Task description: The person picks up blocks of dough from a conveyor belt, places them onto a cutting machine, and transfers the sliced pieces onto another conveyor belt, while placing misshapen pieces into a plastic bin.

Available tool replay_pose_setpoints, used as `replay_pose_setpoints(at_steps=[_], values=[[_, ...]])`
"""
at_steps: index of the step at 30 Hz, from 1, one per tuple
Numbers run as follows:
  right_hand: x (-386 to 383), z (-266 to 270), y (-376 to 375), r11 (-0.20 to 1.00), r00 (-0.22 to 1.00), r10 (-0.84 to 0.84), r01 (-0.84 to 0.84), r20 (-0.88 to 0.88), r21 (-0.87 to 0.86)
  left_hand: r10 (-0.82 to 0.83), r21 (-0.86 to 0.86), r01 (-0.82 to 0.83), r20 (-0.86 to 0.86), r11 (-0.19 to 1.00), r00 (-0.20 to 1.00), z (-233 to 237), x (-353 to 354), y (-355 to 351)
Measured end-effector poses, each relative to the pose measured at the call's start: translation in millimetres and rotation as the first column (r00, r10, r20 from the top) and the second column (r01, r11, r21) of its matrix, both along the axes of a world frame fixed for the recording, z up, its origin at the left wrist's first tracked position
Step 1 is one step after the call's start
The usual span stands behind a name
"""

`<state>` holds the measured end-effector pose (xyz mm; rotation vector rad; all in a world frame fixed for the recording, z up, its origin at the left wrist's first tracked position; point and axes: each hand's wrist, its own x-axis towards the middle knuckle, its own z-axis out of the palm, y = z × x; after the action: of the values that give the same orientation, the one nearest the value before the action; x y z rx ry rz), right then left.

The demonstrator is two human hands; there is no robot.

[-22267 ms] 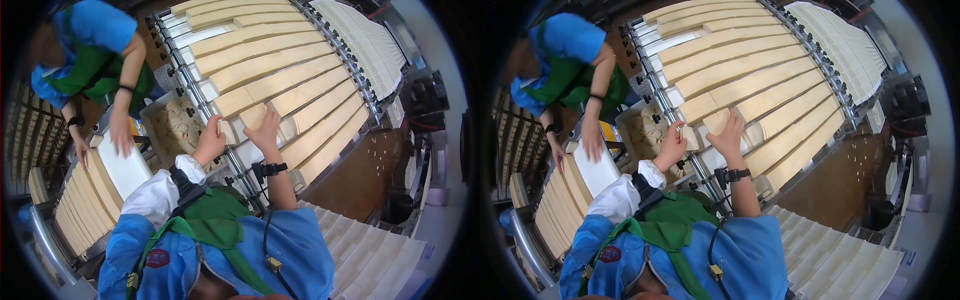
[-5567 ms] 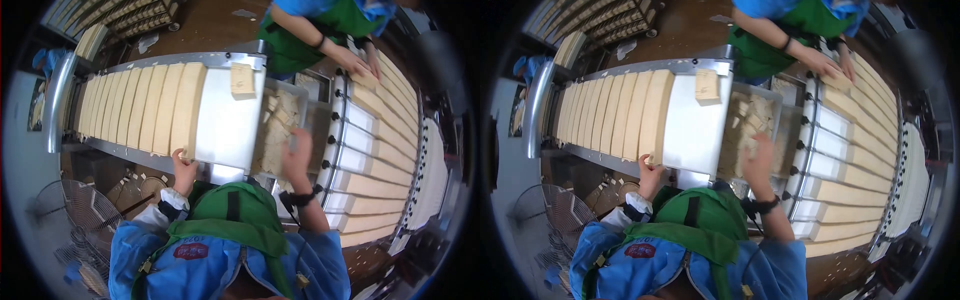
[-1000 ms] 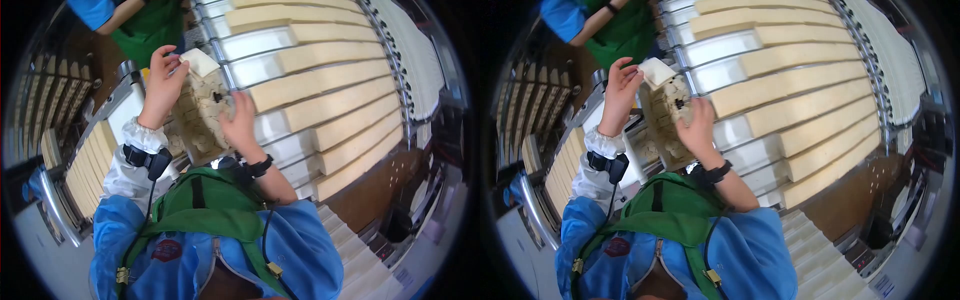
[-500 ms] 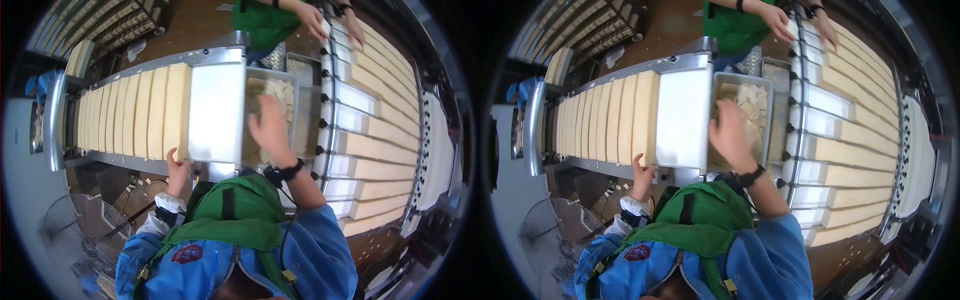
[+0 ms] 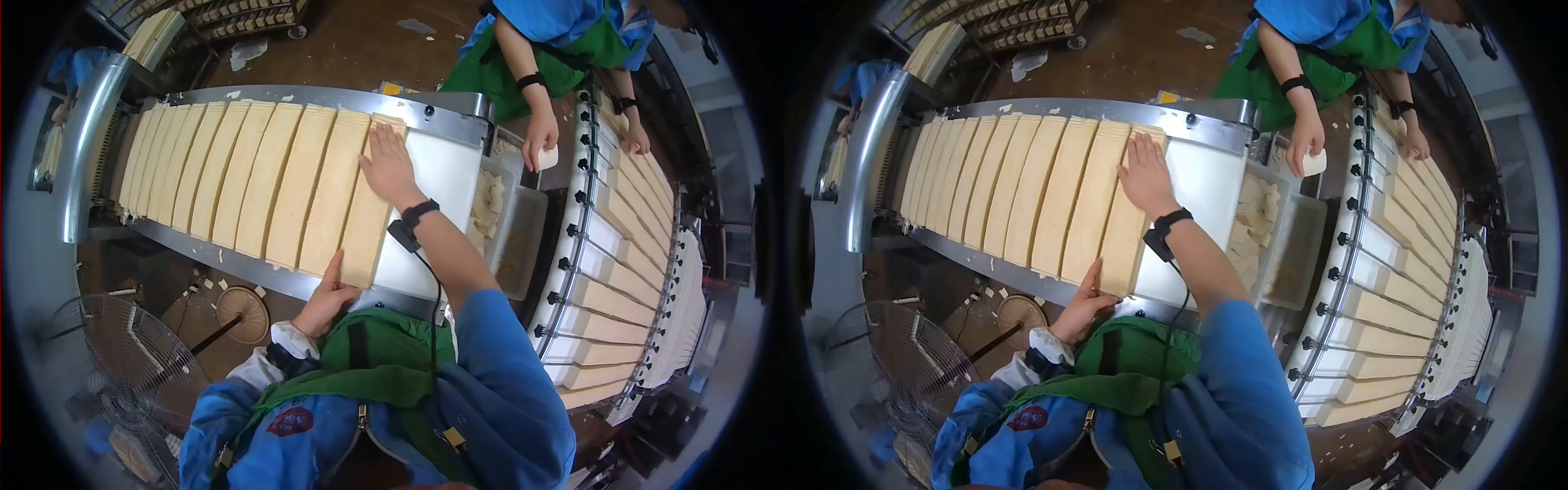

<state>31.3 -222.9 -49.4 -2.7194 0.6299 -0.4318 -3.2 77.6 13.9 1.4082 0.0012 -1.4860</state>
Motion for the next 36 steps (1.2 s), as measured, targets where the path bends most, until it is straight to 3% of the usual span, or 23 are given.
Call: replay_pose_setpoints(at_steps=[3,4,7,10,14,16,19,20,23,24,26,27,29,31,33,35,36], values=[[5,6,-4,0.998,1.000,-0.021,0.020,-0.012,-0.060,-0.016,-0.056,0.009,-0.122,0.998,0.992,-7,10,3],[14,13,-9,0.999,0.997,-0.030,0.031,0.066,-0.021,-0.020,-0.072,0.008,-0.170,0.997,0.985,-3,12,-1],[38,35,-16,0.975,0.961,-0.220,0.221,-0.164,-0.014,0.088,-0.023,-0.099,-0.296,0.995,0.951,17,15,-15],[47,45,-17,0.960,0.908,-0.273,0.279,-0.317,-0.026,0.039,0.056,-0.025,-0.259,0.998,0.965,17,14,-27],[-5,57,-42,0.927,0.811,-0.372,0.350,-0.451,-0.136,-0.013,0.000,0.013,-0.068,1.000,0.998,14,-1,-42],[-60,56,-62,0.874,0.792,-0.485,0.418,-0.371,-0.250,-0.110,-0.065,0.115,0.081,0.991,0.991,-3,-10,-47],[-146,79,-97,0.748,0.754,-0.486,0.620,-0.443,0.234,-0.225,-0.092,0.344,0.595,0.935,0.772,-7,-13,-62],[-172,85,-99,0.759,0.778,-0.430,0.586,-0.457,0.283,-0.347,0.065,0.419,0.684,0.906,0.642,-1,-10,-68],[-246,99,-86,0.828,0.883,-0.222,0.395,-0.413,0.398,-0.505,0.288,0.487,0.763,0.825,0.404,-8,-12,-85],[-265,96,-75,0.874,0.925,-0.122,0.272,-0.361,0.402,-0.480,0.297,0.461,0.802,0.836,0.354,-15,-13,-88],[-297,79,-40,0.918,0.921,-0.151,0.266,-0.359,0.295,-0.463,0.321,0.431,0.840,0.844,0.282,-24,-20,-95],[-303,70,-18,0.907,0.874,-0.280,0.376,-0.396,0.189,-0.473,0.341,0.423,0.842,0.840,0.260,-26,-25,-99],[-325,71,13,0.822,0.809,-0.473,0.548,-0.350,0.154,-0.411,0.297,0.439,0.891,0.848,0.192,-35,-29,-104],[-353,77,40,0.792,0.784,-0.578,0.606,-0.229,0.078,-0.404,0.249,0.532,0.894,0.809,0.196,-35,-36,-111],[-390,98,57,0.710,0.699,-0.698,0.704,-0.159,-0.020,-0.422,0.231,0.631,0.890,0.741,0.170,-9,-58,-133],[-439,131,69,0.608,0.602,-0.793,0.790,-0.091,-0.070,-0.451,0.235,0.728,0.885,0.645,0.114,46,-102,-159],[-466,158,70,0.569,0.563,-0.814,0.822,-0.142,-0.002,-0.458,0.174,0.789,0.876,0.589,0.149,61,-123,-169]])
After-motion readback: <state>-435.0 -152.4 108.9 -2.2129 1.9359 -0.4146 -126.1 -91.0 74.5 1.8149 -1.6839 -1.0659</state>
